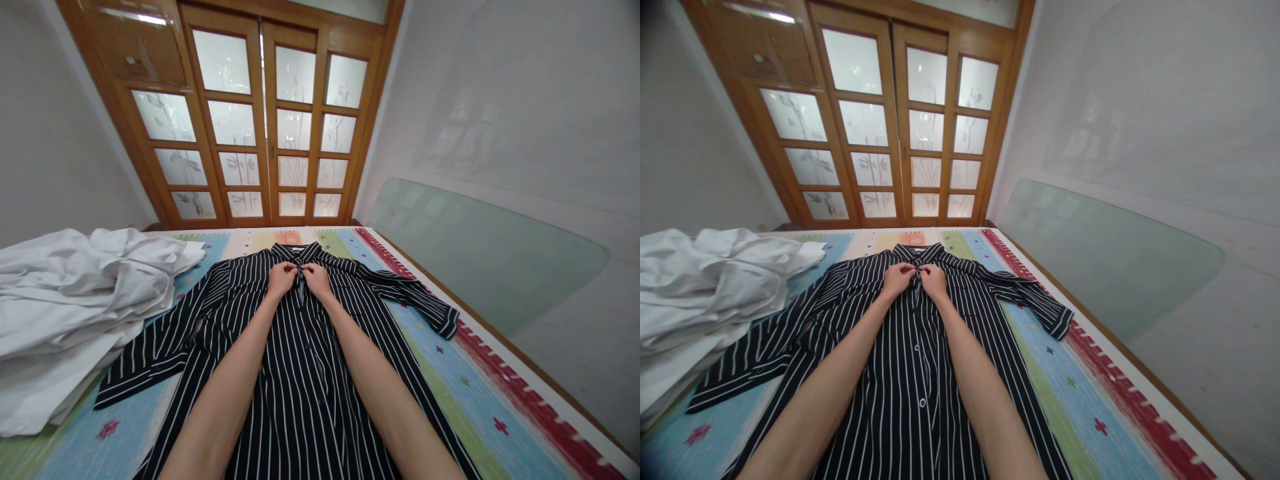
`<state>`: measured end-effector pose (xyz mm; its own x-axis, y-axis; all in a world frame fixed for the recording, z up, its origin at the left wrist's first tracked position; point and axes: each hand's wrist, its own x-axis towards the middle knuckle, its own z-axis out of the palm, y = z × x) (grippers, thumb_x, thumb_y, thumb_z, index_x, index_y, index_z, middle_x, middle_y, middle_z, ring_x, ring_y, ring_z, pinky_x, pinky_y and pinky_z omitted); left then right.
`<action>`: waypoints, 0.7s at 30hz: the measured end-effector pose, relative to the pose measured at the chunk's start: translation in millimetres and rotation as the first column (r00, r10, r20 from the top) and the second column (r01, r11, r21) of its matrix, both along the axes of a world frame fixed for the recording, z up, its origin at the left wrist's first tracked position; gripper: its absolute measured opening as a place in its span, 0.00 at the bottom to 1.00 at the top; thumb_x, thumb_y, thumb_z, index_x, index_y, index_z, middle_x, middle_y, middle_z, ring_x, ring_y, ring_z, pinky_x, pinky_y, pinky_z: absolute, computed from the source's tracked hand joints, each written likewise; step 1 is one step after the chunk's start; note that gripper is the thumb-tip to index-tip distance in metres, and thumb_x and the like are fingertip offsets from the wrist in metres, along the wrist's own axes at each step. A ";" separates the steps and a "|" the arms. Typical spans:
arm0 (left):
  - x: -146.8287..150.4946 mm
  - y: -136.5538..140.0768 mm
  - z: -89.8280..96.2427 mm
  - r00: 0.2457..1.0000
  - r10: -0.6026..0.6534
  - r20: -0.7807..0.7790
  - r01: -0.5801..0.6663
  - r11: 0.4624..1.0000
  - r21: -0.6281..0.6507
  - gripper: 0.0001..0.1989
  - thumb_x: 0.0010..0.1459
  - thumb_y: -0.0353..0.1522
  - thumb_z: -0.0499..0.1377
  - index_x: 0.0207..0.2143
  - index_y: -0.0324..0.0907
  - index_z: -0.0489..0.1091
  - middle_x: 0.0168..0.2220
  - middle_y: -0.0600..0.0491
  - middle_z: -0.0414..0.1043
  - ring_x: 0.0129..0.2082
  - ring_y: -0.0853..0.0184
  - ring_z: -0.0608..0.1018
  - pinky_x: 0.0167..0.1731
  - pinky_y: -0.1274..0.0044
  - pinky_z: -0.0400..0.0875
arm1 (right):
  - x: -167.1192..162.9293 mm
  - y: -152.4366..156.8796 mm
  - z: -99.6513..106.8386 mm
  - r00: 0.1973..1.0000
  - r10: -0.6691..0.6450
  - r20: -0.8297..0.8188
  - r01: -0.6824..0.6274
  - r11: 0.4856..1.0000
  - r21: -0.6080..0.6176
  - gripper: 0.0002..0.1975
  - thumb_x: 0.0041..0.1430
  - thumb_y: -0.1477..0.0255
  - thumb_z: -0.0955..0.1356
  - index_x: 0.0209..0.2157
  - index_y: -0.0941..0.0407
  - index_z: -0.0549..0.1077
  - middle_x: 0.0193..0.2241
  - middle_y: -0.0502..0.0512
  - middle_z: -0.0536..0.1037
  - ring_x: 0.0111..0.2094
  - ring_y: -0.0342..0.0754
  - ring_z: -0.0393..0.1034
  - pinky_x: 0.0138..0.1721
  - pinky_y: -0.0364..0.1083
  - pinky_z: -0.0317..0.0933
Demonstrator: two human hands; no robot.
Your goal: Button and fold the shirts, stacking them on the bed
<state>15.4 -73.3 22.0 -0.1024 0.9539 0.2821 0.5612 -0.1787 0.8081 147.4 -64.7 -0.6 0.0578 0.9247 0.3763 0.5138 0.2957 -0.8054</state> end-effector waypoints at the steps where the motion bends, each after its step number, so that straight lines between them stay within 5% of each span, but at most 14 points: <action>1: -0.1 0.4 -0.8 1.000 0.002 0.013 -0.002 1.000 0.001 0.06 0.54 0.26 0.62 0.33 0.42 0.78 0.34 0.52 0.81 0.35 0.67 0.81 0.44 0.74 0.73 | 0.2 0.5 -0.3 1.000 0.009 -0.013 -0.009 1.000 0.007 0.13 0.55 0.78 0.64 0.35 0.54 0.81 0.39 0.54 0.82 0.42 0.49 0.74 0.49 0.47 0.65; 14: -2.3 -1.9 1.9 0.992 -0.010 0.126 0.014 1.000 -0.027 0.05 0.51 0.23 0.63 0.30 0.40 0.77 0.32 0.51 0.81 0.33 0.67 0.81 0.42 0.74 0.75 | 0.1 -2.0 3.4 0.995 0.081 -0.059 -0.082 0.997 -0.015 0.14 0.55 0.78 0.63 0.31 0.54 0.80 0.32 0.51 0.82 0.38 0.48 0.75 0.47 0.46 0.65; 21: -1.5 -2.8 1.7 0.989 -0.011 0.145 0.014 1.000 -0.019 0.05 0.50 0.23 0.63 0.28 0.41 0.76 0.31 0.51 0.80 0.32 0.67 0.81 0.41 0.74 0.75 | -3.4 -2.8 2.0 0.995 0.009 0.103 -0.014 0.999 0.047 0.12 0.57 0.80 0.62 0.32 0.56 0.77 0.37 0.56 0.78 0.42 0.49 0.72 0.50 0.48 0.63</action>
